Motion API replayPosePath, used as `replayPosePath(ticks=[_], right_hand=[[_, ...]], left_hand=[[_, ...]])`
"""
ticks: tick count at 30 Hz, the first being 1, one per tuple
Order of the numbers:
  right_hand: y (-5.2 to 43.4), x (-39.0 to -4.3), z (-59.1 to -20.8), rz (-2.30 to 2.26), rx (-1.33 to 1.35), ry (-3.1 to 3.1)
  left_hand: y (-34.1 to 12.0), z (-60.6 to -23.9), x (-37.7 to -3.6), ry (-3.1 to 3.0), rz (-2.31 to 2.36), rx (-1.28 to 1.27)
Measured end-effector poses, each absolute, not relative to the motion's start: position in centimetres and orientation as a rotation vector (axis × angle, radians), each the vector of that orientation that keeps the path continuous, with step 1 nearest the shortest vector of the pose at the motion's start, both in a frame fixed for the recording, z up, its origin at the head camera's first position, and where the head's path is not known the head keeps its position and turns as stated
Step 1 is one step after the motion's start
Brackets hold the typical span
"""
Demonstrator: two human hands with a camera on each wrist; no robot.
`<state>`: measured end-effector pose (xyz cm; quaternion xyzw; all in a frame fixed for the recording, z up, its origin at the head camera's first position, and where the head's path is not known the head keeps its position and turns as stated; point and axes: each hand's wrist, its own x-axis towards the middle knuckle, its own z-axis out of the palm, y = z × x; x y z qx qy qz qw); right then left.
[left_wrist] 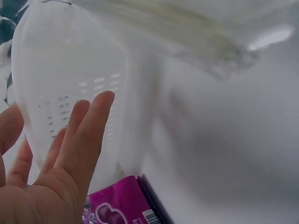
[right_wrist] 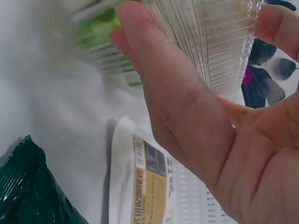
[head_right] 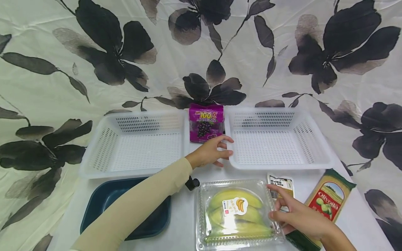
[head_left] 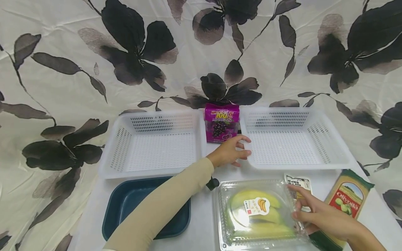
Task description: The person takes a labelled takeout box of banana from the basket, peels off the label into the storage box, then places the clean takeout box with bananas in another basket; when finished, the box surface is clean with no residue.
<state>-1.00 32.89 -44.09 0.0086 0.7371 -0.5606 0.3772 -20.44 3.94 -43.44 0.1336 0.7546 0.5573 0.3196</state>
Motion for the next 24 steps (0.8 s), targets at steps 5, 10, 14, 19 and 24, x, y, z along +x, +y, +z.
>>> replayPosePath(ticks=[5, 10, 14, 19, 24], right_hand=[[32.9, -1.18, -44.49, -1.5, -0.01, 1.841], [32.76, -1.32, -44.82, -1.534, -0.013, 1.808], [32.5, -1.41, -44.71, -1.515, 0.008, 1.828], [32.33, -1.61, -44.49, -1.488, 0.031, 1.857], [32.41, -1.95, -44.67, -1.499, 0.038, 1.863]], left_hand=[[3.88, -43.09, -20.34, 1.99, 1.447, 0.378], [3.81, -42.92, -20.28, 1.999, 1.438, 0.384], [3.83, -42.86, -20.27, 2.017, 1.407, 0.4], [3.8, -42.79, -20.48, 2.046, 1.361, 0.416], [3.83, -42.89, -20.61, 2.055, 1.35, 0.422]])
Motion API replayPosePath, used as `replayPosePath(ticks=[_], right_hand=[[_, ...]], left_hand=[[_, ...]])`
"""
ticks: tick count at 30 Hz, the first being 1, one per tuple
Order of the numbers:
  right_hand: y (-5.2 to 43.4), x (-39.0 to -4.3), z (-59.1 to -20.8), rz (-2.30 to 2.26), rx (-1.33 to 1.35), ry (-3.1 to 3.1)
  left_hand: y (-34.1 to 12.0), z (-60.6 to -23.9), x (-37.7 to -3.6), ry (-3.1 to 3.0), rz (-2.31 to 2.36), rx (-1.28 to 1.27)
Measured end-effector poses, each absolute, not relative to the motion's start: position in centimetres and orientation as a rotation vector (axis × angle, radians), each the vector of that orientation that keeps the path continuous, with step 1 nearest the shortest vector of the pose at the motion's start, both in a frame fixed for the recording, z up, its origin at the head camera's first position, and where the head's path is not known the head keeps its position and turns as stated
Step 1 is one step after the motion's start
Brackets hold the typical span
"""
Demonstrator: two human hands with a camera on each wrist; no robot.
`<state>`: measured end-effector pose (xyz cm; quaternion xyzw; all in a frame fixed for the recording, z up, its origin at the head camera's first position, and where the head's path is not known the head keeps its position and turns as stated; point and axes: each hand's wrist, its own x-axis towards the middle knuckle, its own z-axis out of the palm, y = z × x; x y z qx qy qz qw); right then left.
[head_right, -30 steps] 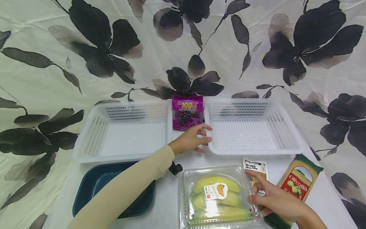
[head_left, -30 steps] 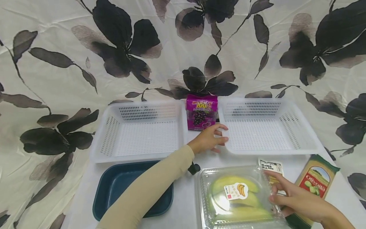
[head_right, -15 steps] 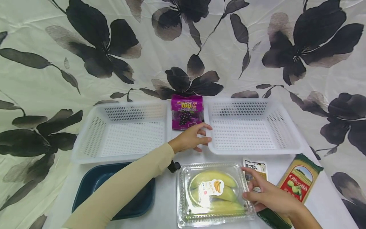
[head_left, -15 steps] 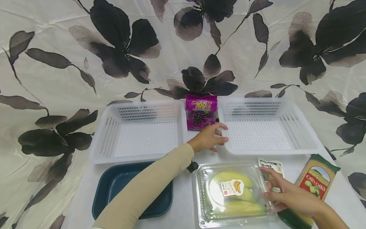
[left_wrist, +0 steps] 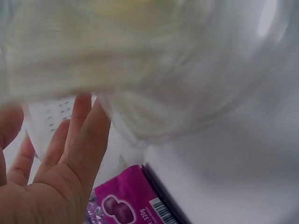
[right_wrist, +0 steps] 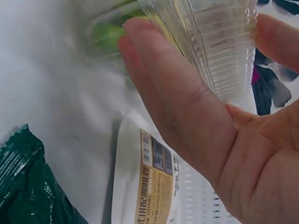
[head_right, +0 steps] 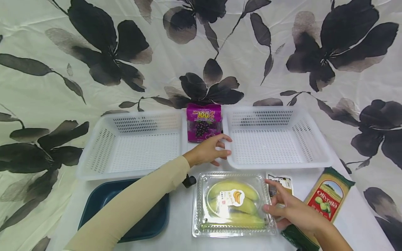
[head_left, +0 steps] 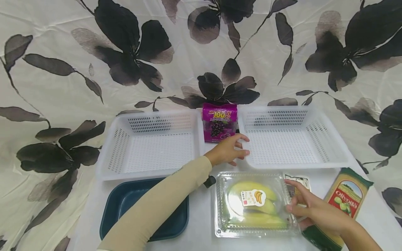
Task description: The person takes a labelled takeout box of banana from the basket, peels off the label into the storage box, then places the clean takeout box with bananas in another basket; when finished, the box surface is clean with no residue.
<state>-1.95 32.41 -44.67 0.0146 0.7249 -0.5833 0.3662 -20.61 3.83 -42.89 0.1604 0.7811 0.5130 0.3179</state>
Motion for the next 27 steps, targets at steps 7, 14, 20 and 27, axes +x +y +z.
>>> replayPosePath(ticks=[7, 14, 20, 27], right_hand=[[32.64, -1.89, -44.84, -1.532, 0.051, 1.842], [32.55, -2.13, -44.77, -1.525, 0.054, 1.862], [32.56, -2.38, -44.87, -1.533, 0.053, 1.844], [32.54, -2.51, -44.82, -1.529, 0.053, 1.872]], left_hand=[[3.93, -42.77, -20.55, 2.052, 1.34, 0.419], [3.88, -42.46, -20.6, 2.07, 1.316, 0.436], [3.85, -42.17, -20.52, 2.071, 1.305, 0.434], [3.8, -42.27, -20.64, 2.069, 1.29, 0.432]])
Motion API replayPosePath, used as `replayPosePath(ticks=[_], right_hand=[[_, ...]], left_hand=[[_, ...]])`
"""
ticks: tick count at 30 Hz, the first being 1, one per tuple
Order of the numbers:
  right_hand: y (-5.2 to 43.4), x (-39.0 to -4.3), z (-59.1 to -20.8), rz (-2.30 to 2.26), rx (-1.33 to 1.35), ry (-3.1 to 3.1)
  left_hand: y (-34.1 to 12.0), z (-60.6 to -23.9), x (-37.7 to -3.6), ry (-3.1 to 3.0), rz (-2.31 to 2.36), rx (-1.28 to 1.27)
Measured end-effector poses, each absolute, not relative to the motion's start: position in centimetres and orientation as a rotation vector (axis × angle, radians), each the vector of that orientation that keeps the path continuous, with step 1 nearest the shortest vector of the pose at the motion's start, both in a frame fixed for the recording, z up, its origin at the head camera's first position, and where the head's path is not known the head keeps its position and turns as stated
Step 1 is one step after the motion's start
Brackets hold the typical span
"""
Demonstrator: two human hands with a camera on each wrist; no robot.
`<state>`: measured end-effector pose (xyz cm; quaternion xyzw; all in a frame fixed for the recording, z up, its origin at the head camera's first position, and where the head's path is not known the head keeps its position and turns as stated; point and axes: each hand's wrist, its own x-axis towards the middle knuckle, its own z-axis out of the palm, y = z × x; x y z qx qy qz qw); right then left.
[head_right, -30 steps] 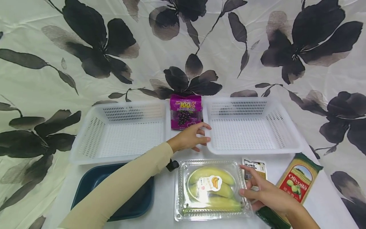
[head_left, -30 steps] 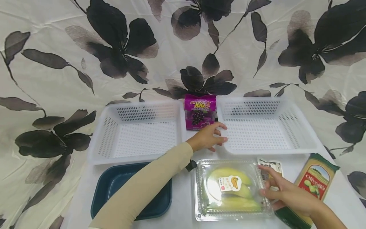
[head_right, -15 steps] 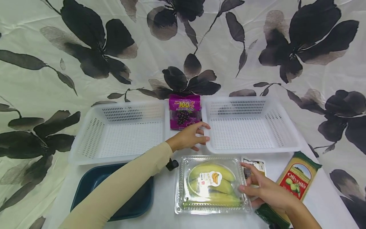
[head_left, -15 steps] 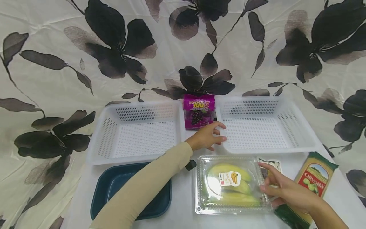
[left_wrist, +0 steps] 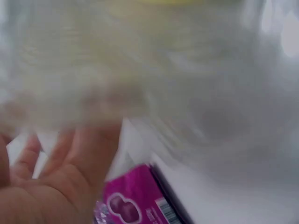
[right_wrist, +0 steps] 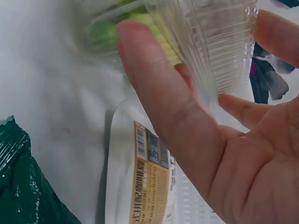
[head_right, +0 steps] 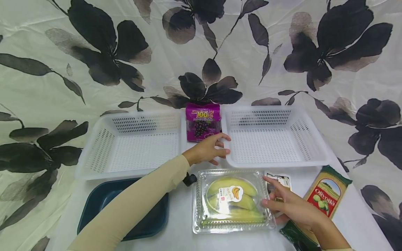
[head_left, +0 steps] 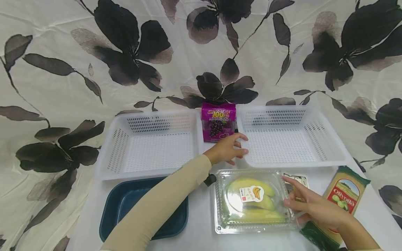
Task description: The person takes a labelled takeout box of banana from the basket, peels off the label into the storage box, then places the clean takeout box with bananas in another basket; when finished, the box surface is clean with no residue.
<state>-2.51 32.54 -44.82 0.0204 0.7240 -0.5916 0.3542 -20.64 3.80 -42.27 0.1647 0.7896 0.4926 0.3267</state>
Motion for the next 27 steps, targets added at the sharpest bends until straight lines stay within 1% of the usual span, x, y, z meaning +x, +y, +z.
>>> replayPosePath(ticks=[6, 11, 15, 19, 23, 27], right_hand=[[32.5, -2.3, -43.7, -1.406, 0.042, 2.079], [31.9, -2.3, -41.7, -1.176, -0.086, 2.55], [30.8, -3.0, -40.1, -1.018, -0.287, 2.872], [29.4, -4.4, -39.0, -0.954, -0.536, 2.93], [27.8, -6.4, -38.1, -0.899, -0.762, 2.887], [26.0, -8.2, -37.8, -0.898, -0.939, 2.754]], left_hand=[[3.3, -41.7, -20.6, 2.087, 1.251, 0.457], [2.0, -40.2, -19.2, 2.243, 1.163, 0.548], [0.1, -39.3, -17.3, 2.371, 1.08, 0.703], [-1.8, -39.1, -15.2, 2.475, 0.975, 0.843], [-3.3, -39.6, -13.5, 2.508, 0.929, 0.875], [-3.9, -40.4, -12.6, 2.499, 0.915, 0.874]])
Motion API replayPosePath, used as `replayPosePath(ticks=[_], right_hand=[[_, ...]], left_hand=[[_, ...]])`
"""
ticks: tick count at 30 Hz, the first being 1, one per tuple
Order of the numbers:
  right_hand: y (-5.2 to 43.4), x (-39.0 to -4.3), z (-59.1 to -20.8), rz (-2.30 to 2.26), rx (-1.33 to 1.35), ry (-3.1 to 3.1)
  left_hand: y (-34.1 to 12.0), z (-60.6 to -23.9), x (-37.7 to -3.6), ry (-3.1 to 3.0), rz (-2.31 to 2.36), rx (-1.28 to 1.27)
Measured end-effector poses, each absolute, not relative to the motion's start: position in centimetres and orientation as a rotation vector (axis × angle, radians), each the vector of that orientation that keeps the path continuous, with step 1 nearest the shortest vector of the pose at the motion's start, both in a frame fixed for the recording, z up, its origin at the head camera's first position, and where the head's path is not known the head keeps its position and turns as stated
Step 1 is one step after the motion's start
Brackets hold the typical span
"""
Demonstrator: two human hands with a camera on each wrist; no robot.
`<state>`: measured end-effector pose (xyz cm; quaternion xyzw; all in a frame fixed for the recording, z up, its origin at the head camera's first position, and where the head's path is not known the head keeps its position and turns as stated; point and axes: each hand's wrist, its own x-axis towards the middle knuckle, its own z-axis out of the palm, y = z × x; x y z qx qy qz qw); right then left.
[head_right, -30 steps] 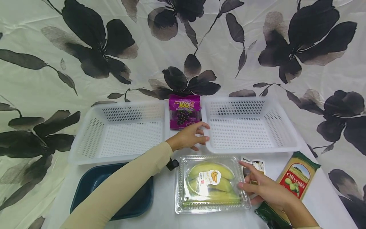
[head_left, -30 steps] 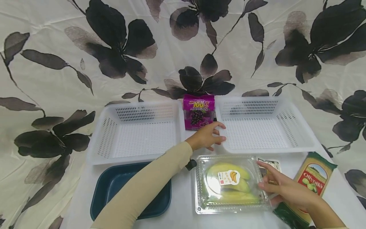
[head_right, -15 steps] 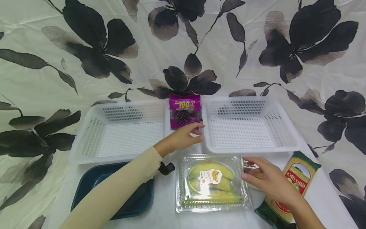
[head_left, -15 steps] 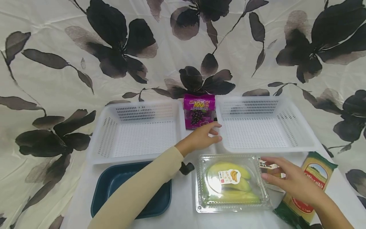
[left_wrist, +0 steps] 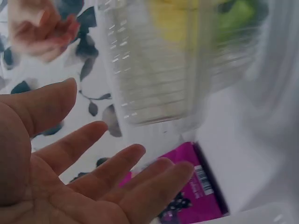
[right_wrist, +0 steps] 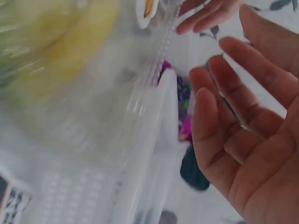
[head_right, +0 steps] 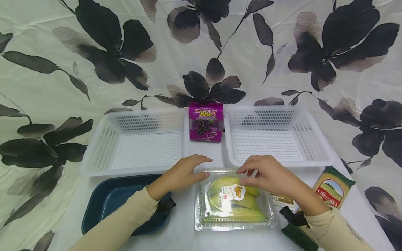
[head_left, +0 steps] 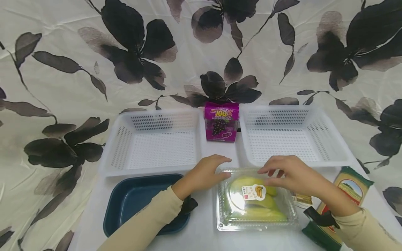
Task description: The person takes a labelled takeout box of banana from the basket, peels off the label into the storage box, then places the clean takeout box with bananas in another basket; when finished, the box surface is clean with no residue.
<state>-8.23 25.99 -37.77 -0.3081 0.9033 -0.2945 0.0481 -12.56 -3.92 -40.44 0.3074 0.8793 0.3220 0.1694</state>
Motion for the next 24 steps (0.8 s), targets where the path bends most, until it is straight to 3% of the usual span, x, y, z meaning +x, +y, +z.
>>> replayPosePath(ticks=[8, 24], right_hand=[[22.6, -10.8, -38.2, -0.84, -1.055, 2.502], [20.4, -12.1, -39.7, -0.831, -1.071, 2.34]], left_hand=[[-3.8, -41.8, -12.2, 2.472, 0.872, 0.81], [-5.1, -42.8, -11.2, 2.451, 0.959, 0.801]])
